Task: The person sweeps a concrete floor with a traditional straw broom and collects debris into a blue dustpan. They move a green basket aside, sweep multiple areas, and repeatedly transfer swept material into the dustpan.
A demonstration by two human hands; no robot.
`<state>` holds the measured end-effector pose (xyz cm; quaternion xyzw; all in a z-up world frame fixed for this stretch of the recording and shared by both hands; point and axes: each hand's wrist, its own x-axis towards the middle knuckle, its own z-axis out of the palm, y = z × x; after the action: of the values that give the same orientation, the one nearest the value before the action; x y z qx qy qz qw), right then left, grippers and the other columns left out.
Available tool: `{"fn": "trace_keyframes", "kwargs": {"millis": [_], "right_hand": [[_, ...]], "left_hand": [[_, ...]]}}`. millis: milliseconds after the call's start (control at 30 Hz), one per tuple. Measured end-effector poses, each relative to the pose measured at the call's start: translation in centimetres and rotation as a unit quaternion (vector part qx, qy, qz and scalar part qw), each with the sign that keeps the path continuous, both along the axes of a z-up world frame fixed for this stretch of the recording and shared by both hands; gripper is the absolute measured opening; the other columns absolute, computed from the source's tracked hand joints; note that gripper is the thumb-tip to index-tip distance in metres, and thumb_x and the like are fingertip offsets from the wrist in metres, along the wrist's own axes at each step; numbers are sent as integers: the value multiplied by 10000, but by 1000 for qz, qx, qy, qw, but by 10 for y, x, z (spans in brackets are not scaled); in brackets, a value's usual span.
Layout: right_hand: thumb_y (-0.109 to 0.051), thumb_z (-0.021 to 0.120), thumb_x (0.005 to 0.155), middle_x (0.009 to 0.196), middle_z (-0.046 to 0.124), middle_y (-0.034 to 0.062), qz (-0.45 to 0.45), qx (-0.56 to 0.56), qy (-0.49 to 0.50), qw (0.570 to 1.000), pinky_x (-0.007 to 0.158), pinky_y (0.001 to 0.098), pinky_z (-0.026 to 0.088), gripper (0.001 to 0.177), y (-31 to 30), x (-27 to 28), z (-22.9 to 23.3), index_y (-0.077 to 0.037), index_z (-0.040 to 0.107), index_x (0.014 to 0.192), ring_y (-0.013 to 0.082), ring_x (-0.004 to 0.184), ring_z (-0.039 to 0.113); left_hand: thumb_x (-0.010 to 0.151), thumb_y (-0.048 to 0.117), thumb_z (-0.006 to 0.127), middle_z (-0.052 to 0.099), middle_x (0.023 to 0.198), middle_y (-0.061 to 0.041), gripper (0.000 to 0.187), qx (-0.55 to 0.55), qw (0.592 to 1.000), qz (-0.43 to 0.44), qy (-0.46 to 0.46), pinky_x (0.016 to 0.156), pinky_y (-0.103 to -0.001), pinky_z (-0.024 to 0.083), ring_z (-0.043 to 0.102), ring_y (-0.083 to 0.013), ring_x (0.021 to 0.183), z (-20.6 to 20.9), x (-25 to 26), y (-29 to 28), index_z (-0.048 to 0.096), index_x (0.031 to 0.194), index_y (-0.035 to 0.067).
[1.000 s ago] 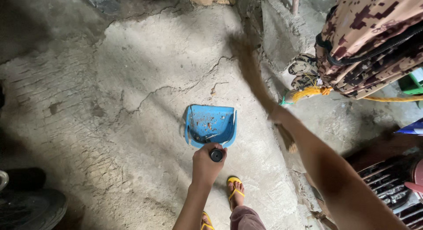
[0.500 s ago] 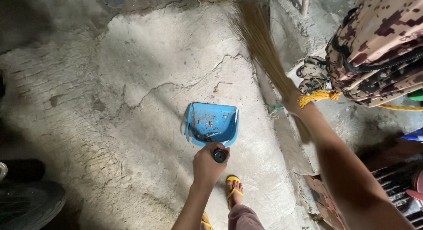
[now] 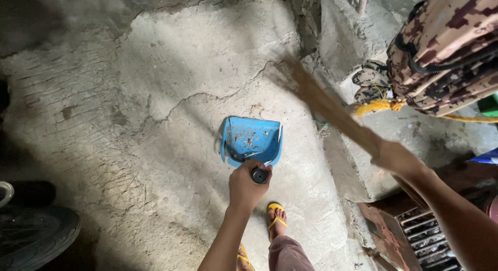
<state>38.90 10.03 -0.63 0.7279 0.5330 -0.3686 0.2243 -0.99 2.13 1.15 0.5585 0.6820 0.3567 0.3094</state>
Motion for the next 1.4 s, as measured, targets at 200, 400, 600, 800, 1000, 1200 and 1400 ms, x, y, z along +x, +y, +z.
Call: {"fn": "trace_keyframes", "kwargs": {"millis": [200,400,600,800,1000,1200,1400], "right_hand": [[-113,695,924,1091,744,205,-47,-14,-34,998,600,338,611,640,-5,-44,-78,-40,431,1502,237,720,717],[8,652,850,1240,589,10,-30,-51,75,995,558,259,608,826,-77,-2,-16,-152,303,1581,149,702,690],[-102,721,907,1118,748,212,-145,38,-19,989,558,310,567,604,-58,-34,5,-13,533,1473,183,689,661],[93,563,898,1456,500,177,-81,-86,134,984,572,326,573,986,-134,-89,-10,-382,101,1627,202,705,624],[-19,613,956,1440,566,292,-128,-30,56,990,531,309,601,966,-131,-29,3,-398,77,1665,236,672,654],[6,719,874,928,717,187,-176,-85,145,970,490,300,544,916,-152,-82,-79,-182,243,1633,219,624,645],[-160,588,947,1429,424,124,-55,-20,100,993,660,351,588,852,-208,-34,-37,-235,132,1663,266,791,675]], "left_hand": [[776,268,833,743,788,-97,212,-17,1000,4,13,669,-419,578,728,-333,746,-2,7,3,723,782,88],[760,253,857,743,777,-116,217,20,1000,5,2,660,-430,569,721,-353,743,-10,-1,-1,721,794,88],[746,233,878,735,753,-120,220,15,998,-3,-58,648,-408,571,728,-345,732,-25,1,-13,712,774,92],[772,231,868,718,736,-133,226,1,997,-53,-48,637,-416,556,707,-351,704,-31,7,-31,699,748,82],[758,193,854,715,730,-122,217,7,994,-84,-76,633,-404,563,723,-326,700,-38,4,-38,675,749,71],[784,145,854,722,770,-133,208,51,991,-85,-86,652,-402,556,717,-335,738,-45,12,-53,666,803,58],[834,95,814,734,793,-131,156,57,989,-75,-116,678,-367,572,738,-288,729,-24,-8,-84,678,883,36]]}}
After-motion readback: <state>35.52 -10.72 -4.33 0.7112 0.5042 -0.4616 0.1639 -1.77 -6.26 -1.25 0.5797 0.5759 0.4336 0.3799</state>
